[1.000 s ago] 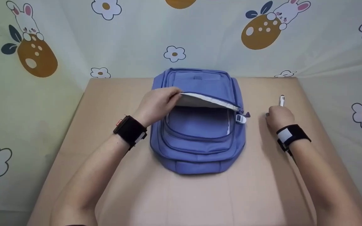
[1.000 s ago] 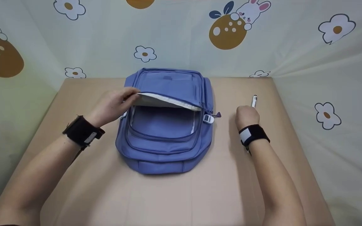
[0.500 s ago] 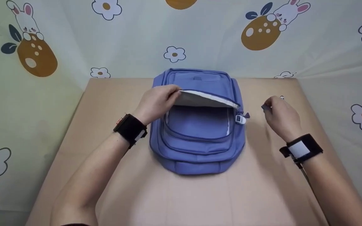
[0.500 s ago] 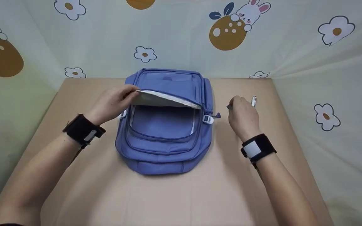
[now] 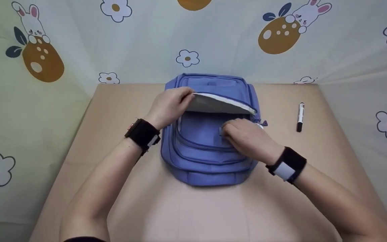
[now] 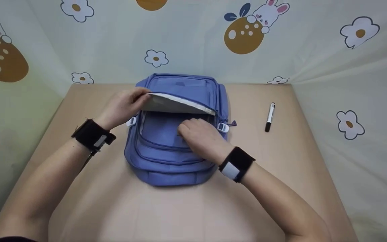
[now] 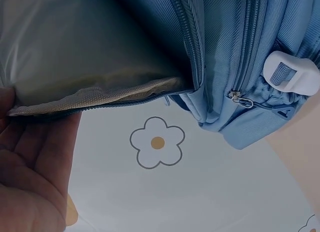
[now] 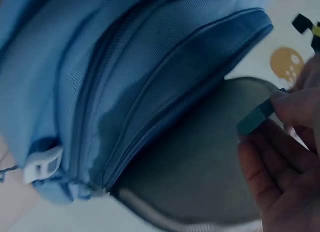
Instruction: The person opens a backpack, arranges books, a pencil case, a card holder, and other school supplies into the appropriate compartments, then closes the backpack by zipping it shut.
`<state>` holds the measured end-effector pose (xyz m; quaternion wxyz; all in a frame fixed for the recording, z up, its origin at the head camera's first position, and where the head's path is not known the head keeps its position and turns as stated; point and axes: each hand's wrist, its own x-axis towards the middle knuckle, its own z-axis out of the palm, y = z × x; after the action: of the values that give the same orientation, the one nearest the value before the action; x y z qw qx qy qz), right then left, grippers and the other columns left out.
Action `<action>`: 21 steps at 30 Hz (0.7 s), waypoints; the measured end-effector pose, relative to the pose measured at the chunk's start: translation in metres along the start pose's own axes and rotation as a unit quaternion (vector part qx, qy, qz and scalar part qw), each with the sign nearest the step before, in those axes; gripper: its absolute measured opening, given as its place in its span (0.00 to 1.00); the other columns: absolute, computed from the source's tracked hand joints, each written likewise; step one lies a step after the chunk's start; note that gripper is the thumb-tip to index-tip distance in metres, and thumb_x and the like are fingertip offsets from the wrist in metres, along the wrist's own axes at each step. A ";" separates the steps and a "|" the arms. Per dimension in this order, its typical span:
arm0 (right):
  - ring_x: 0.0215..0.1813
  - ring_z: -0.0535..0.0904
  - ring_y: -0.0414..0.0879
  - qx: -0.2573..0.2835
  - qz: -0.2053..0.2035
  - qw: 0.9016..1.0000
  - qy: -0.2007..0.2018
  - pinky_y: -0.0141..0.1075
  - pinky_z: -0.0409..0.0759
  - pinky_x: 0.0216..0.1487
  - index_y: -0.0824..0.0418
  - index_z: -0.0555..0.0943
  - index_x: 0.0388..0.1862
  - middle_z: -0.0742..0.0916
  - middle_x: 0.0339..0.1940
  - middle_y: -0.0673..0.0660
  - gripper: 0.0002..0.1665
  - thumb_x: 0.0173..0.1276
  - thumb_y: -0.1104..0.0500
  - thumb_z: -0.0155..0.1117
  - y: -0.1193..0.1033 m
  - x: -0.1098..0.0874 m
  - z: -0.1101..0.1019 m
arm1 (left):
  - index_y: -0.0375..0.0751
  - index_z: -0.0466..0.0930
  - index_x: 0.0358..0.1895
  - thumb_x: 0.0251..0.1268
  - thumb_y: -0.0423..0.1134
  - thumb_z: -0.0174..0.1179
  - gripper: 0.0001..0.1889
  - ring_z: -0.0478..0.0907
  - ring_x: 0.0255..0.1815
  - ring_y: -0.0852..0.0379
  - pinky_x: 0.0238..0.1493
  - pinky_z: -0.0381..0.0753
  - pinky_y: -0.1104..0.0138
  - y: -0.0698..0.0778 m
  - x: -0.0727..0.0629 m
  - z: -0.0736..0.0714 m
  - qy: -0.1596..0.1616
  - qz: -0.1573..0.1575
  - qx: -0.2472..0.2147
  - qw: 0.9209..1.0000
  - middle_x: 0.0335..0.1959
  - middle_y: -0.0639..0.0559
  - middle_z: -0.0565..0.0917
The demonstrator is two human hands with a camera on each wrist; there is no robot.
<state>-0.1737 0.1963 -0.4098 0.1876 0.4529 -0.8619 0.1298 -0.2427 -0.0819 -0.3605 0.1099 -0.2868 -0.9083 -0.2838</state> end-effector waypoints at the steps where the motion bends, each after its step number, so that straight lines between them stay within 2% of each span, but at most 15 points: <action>1: 0.44 0.82 0.52 -0.008 0.001 1.000 -0.011 0.45 0.81 0.47 0.60 0.78 0.42 0.85 0.41 0.55 0.02 0.75 0.63 0.64 0.000 0.006 0.005 | 0.41 0.86 0.54 0.80 0.44 0.54 0.14 0.82 0.40 0.55 0.44 0.80 0.58 0.000 0.000 0.000 0.001 -0.002 0.000 1.000 0.45 0.50 0.88; 5: 0.39 0.82 0.52 -0.025 0.006 0.999 -0.036 0.45 0.81 0.43 0.59 0.79 0.39 0.83 0.35 0.54 0.05 0.77 0.60 0.62 0.004 0.027 0.021 | 0.41 0.86 0.54 0.80 0.43 0.55 0.14 0.83 0.44 0.54 0.47 0.80 0.57 -0.001 0.002 0.001 0.002 -0.004 0.004 1.000 0.47 0.49 0.88; 9: 0.38 0.82 0.53 -0.032 0.012 0.998 -0.051 0.46 0.81 0.43 0.60 0.79 0.37 0.83 0.35 0.55 0.07 0.78 0.60 0.61 0.007 0.036 0.029 | 0.41 0.86 0.54 0.80 0.43 0.54 0.14 0.84 0.47 0.53 0.49 0.81 0.57 0.000 0.003 0.001 -0.001 -0.002 0.005 1.000 0.48 0.49 0.88; 16: 0.37 0.81 0.55 -0.047 0.009 0.998 -0.051 0.47 0.81 0.43 0.61 0.77 0.35 0.82 0.34 0.56 0.08 0.77 0.61 0.61 0.009 0.037 0.037 | 0.41 0.85 0.55 0.80 0.44 0.55 0.14 0.83 0.45 0.54 0.47 0.81 0.57 0.000 0.002 0.001 -0.003 0.001 0.003 1.000 0.47 0.49 0.88; 21: 0.38 0.81 0.53 -0.029 0.003 0.999 -0.039 0.46 0.80 0.44 0.60 0.78 0.36 0.82 0.34 0.54 0.06 0.74 0.62 0.65 0.009 0.033 0.038 | 0.41 0.86 0.54 0.80 0.43 0.55 0.14 0.83 0.44 0.54 0.46 0.80 0.57 -0.002 0.000 0.001 0.005 0.004 0.000 1.000 0.46 0.49 0.88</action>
<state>-0.2066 0.1621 -0.4297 0.1665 0.4490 -0.8735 0.0876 -0.2438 -0.0827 -0.3627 0.1153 -0.2888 -0.9068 -0.2846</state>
